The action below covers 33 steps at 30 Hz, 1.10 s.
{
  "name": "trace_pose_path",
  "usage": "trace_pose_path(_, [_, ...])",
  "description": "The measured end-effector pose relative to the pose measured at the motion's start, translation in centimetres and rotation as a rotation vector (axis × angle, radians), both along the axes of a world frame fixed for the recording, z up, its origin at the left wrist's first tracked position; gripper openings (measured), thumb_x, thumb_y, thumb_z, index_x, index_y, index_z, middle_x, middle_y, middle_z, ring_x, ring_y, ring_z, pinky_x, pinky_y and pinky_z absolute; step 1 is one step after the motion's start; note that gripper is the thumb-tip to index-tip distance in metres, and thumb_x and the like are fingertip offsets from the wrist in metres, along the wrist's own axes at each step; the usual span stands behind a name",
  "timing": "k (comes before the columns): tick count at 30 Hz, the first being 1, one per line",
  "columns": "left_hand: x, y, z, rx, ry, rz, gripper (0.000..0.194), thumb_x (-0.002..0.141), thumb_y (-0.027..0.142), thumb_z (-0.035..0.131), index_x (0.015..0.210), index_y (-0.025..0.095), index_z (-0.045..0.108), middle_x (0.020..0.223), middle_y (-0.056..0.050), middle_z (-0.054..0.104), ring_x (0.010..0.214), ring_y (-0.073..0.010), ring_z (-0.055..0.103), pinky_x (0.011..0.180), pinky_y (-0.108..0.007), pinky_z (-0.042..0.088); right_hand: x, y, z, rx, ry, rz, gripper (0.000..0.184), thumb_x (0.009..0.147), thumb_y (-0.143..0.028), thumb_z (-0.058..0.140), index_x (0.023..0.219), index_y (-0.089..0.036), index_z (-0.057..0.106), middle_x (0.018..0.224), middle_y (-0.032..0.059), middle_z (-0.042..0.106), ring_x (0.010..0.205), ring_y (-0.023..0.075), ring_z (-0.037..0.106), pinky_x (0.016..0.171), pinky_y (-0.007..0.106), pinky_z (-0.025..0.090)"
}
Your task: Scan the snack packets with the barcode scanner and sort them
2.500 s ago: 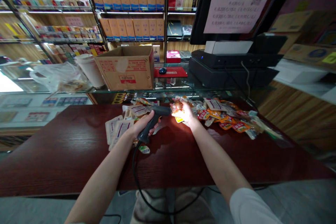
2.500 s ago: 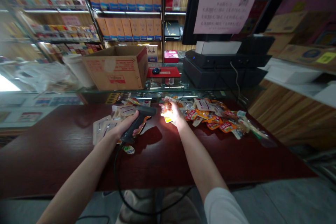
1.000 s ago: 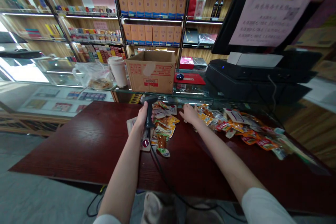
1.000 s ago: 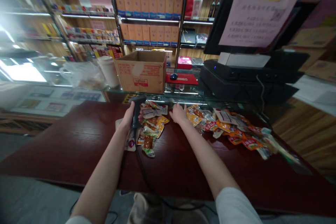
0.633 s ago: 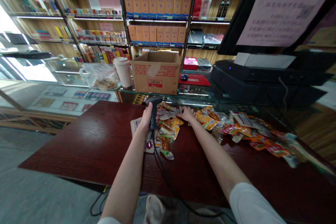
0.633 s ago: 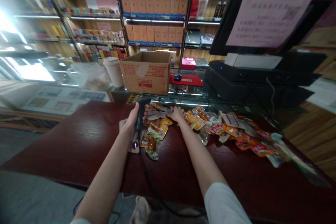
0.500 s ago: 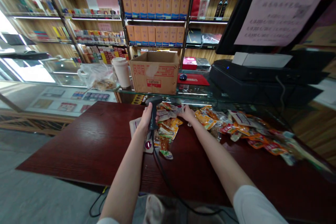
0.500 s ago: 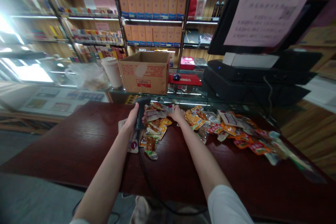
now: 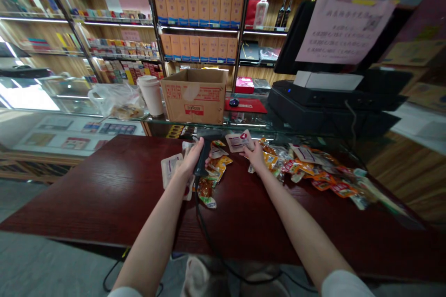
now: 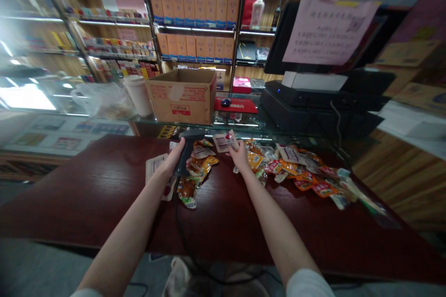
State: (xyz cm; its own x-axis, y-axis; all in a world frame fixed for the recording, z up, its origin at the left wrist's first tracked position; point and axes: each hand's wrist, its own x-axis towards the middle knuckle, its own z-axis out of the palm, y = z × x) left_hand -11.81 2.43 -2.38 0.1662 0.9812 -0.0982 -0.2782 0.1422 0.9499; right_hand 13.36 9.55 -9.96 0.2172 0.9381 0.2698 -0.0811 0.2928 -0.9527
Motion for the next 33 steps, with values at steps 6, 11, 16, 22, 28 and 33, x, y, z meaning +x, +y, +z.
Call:
trace_pose_path(6, [1.0,0.0,-0.9,0.057,0.014,-0.102,0.064,0.078,0.078,0.057,0.088,0.015,0.063,0.057,-0.001,0.058,0.039,-0.0096,0.046,0.036,-0.023,0.036,-0.1,0.1,0.2,-0.052,0.010,0.035,0.048,0.060,-0.042,0.079,0.088,-0.024,0.045,0.092,0.0004,0.066,0.082,0.0200,0.069,0.066,0.038,0.066])
trace_pose_path(11, [1.8,-0.7,-0.7,0.043,0.026,-0.191,0.063,0.079,0.077,0.055,0.087,0.016,0.064,0.057,-0.002,0.057,0.039,-0.0087,0.044,0.036,-0.022,0.035,0.0,0.2,-0.2,-0.022,-0.033,-0.005,0.046,0.061,-0.045,0.077,0.087,-0.025,0.045,0.089,0.0006,0.063,0.082,0.0218,0.068,0.069,0.045,0.066])
trace_pose_path(16, [2.8,-1.5,-0.3,0.043,0.018,-0.234,0.056,0.084,0.071,0.056,0.092,0.017,0.065,0.059,-0.002,0.058,0.039,-0.0093,0.044,0.037,-0.023,0.034,0.1,0.3,-0.5,0.003,-0.055,-0.007,0.042,0.061,-0.043,0.077,0.086,-0.025,0.047,0.090,0.0011,0.062,0.082,0.0226,0.067,0.070,0.046,0.066])
trace_pose_path(22, [3.0,-1.2,-0.8,0.068,0.010,-0.214,0.066,0.077,0.077,0.058,0.095,0.015,0.066,0.057,0.000,0.055,0.037,-0.0093,0.043,0.036,-0.025,0.033,0.0,-0.1,-0.5,0.046,-0.063,-0.025,0.042,0.062,-0.040,0.078,0.089,-0.025,0.050,0.088,0.0021,0.062,0.076,0.0204,0.066,0.066,0.041,0.065])
trace_pose_path(28, [3.0,-1.2,-0.6,0.044,0.002,-0.177,0.065,0.075,0.078,0.060,0.090,0.015,0.065,0.057,0.000,0.055,0.038,-0.0091,0.043,0.036,-0.025,0.034,-0.4,-1.2,0.5,0.068,-0.175,-0.039,0.044,0.070,-0.042,0.068,0.104,-0.024,0.047,0.098,0.0058,0.064,0.083,0.0242,0.068,0.066,0.042,0.063])
trace_pose_path(33, [2.2,-0.6,-0.4,0.025,-0.026,-0.061,0.062,0.083,0.075,0.053,0.088,0.015,0.064,0.056,-0.001,0.055,0.037,-0.0091,0.044,0.036,-0.023,0.036,0.3,-2.4,2.5,0.114,-0.657,-0.193,0.061,0.081,-0.024,0.051,0.141,-0.019,0.038,0.106,0.0110,0.067,0.088,0.0249,0.067,0.081,0.042,0.056])
